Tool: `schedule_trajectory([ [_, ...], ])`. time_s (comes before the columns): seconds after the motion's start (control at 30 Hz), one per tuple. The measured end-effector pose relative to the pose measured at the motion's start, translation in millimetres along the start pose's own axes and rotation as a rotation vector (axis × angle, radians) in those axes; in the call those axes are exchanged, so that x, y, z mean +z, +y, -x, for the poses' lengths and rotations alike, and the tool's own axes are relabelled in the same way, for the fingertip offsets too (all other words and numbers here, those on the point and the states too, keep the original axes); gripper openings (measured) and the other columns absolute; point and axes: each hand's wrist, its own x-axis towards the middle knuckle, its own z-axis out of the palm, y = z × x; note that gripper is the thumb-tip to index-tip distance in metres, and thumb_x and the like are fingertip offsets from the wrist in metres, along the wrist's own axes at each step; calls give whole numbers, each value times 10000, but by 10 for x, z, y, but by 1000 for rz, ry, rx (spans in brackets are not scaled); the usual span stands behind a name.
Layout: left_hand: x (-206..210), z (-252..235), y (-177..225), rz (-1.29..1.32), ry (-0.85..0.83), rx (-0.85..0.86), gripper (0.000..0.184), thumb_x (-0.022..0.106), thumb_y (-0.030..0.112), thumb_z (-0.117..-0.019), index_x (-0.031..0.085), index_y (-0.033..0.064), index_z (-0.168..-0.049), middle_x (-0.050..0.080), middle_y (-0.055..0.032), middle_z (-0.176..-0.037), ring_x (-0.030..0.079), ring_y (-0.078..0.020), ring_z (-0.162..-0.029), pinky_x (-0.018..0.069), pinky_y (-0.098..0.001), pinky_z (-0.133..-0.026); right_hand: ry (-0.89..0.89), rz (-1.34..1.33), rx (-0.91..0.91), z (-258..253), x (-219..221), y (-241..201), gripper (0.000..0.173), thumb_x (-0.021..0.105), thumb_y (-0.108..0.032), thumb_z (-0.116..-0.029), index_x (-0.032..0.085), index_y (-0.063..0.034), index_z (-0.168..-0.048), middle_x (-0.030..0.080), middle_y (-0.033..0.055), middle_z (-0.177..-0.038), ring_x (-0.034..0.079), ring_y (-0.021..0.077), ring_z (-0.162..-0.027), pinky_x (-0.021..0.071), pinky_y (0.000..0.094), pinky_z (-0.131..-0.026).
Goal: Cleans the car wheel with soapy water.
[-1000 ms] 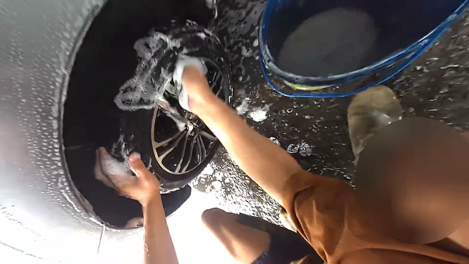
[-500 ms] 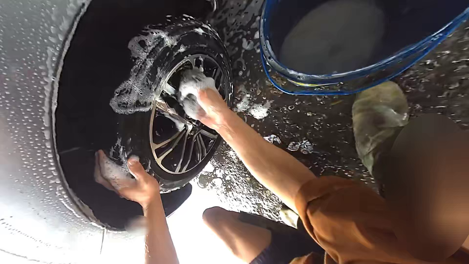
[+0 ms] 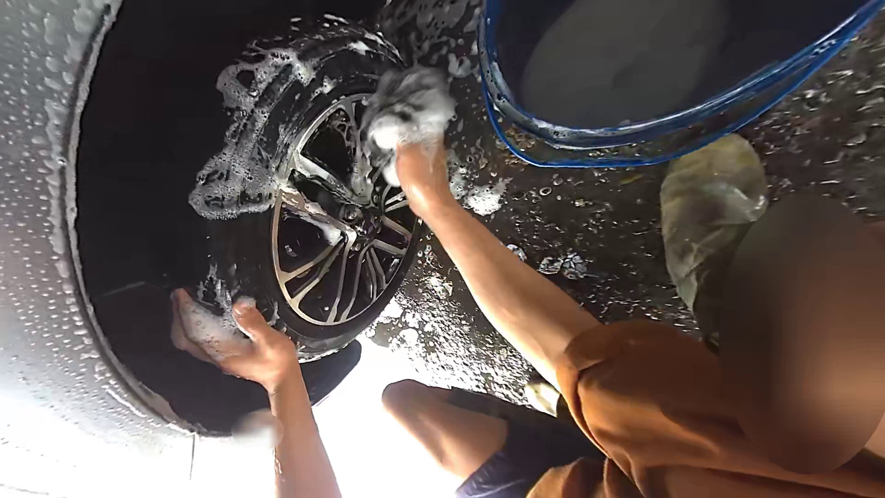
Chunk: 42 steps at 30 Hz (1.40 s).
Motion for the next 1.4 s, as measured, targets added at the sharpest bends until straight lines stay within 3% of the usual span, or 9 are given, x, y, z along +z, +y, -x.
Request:
schedule_trajectory([
  [0.13,-14,-10,-30,-26,-15,10,807,509,544,-1001,407,-80,-1504,410,-273,-1549,370,-316,-1477,263,-402,-1242,11,308,-269,-104,324,231,370,659,-208,-958,677,41,-1231,645,252,-1268,575,317,-1269,449,442,-1101],
  [0.23,-14,18,-38,-43,-23,2,804,510,539,-1001,405,-77,-1508,406,-268,-1556,362,-319,-1484,260,-415,-1246,-76,354,-403,285,565,804,689,674,-264,-924,459,80,-1481,410,301,-1557,366,371,-1492,325,484,-1237],
  [0.37,-24,3,-27,-47,-6,9,798,526,510,-992,423,-117,-1476,427,-305,-1521,391,-346,-1456,275,-404,-1236,-116,360,-325,463,365,963,625,750,-179,-834,565,68,-1378,550,279,-1432,498,360,-1388,410,478,-1164],
  [0.57,-27,13,-29,-44,-3,13,792,506,511,-999,411,-104,-1490,411,-299,-1531,380,-332,-1464,272,-392,-1236,295,234,-432,-289,836,203,321,652,-61,-905,669,-23,-1223,654,187,-1192,594,311,-1188,502,445,-1002],
  [0.77,-22,17,-6,-18,-1,0,800,524,524,-997,417,-98,-1489,420,-281,-1537,386,-317,-1467,285,-395,-1236,-168,437,-315,325,403,903,366,678,-128,-901,686,-50,-1259,641,181,-1304,567,313,-1281,480,477,-1083],
  [0.87,42,-21,-7,-19,23,17,819,515,556,-993,434,-99,-1478,431,-286,-1530,391,-324,-1466,281,-406,-1238,-95,159,-134,264,318,737,399,663,-95,-901,646,19,-1282,653,186,-1281,606,240,-1235,491,412,-1082],
  [1.03,3,-4,-24,-23,-4,36,828,509,575,-994,406,-64,-1511,411,-246,-1556,366,-286,-1479,264,-389,-1240,103,13,-142,272,863,-299,433,717,-40,-871,581,174,-1221,655,310,-1150,632,322,-1151,503,407,-1009],
  [1.27,-26,4,15,-65,-17,16,863,474,597,-999,387,-98,-1502,418,-291,-1534,380,-333,-1467,268,-413,-1241,-222,183,-282,1298,853,263,546,801,-97,-789,641,-66,-1309,552,214,-1402,512,376,-1314,475,552,-1055],
  [1.4,-3,-17,-12,-65,2,23,840,482,584,-998,405,-86,-1499,431,-275,-1530,382,-321,-1468,271,-404,-1241,-121,-167,-148,1126,707,84,510,720,-19,-851,602,17,-1346,598,198,-1374,579,282,-1277,507,465,-1072],
])
